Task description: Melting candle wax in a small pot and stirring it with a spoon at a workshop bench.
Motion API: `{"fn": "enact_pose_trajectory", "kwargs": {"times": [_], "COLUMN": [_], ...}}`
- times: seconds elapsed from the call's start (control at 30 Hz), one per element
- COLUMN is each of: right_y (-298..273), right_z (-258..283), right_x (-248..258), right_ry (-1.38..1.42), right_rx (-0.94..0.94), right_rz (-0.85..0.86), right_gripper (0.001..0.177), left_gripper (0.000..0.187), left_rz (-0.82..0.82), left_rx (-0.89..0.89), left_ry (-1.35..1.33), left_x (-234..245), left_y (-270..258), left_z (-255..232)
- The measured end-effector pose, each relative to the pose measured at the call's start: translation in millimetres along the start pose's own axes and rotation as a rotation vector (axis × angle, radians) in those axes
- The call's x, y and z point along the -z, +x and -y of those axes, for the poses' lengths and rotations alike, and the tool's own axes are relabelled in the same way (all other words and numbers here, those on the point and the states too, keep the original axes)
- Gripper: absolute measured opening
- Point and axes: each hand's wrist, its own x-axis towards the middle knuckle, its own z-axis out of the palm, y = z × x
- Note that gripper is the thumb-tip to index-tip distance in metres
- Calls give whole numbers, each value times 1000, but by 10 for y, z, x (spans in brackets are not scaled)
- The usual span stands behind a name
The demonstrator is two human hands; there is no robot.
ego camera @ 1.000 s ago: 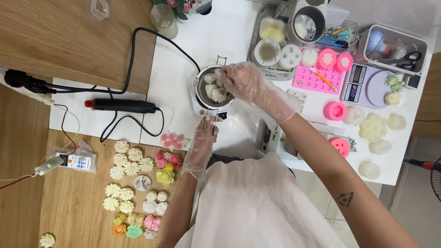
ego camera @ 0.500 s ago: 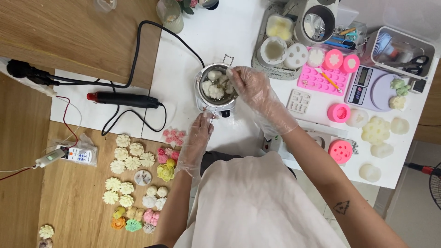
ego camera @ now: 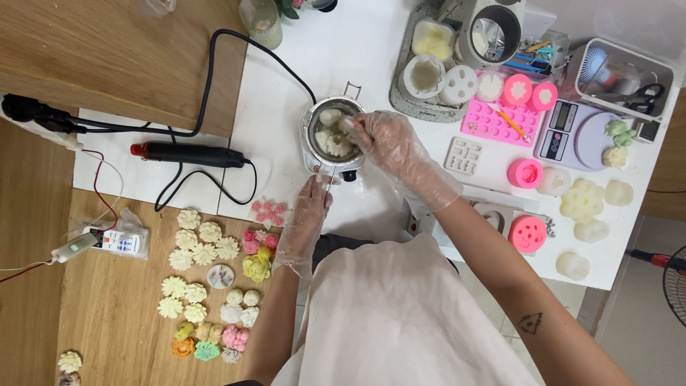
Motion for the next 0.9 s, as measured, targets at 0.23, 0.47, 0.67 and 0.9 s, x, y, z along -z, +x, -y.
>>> {"fn": "enact_pose_trajectory", "kwargs": {"times": [0.23, 0.47, 0.67, 0.9], "right_y": [7, 7, 32, 5], "right_z": [-32, -234, -132, -281], "right_x": [-8, -148, 97, 16], "right_ry": [-46, -125, -76, -143], "right_rx": [92, 133, 98, 138], "right_rz": [7, -31, -68, -92], "right_gripper": [29, 31, 28, 16], "left_gripper": [32, 42, 36, 37], "left_rz": [-101, -28, 54, -45], "left_rx": [639, 710, 286, 651], "left_ry": [-1251, -1032, -988, -997], "left_x": [3, 35, 100, 286], "left_y": [67, 90, 107, 221], "left_z": [-97, -123, -189, -448]}}
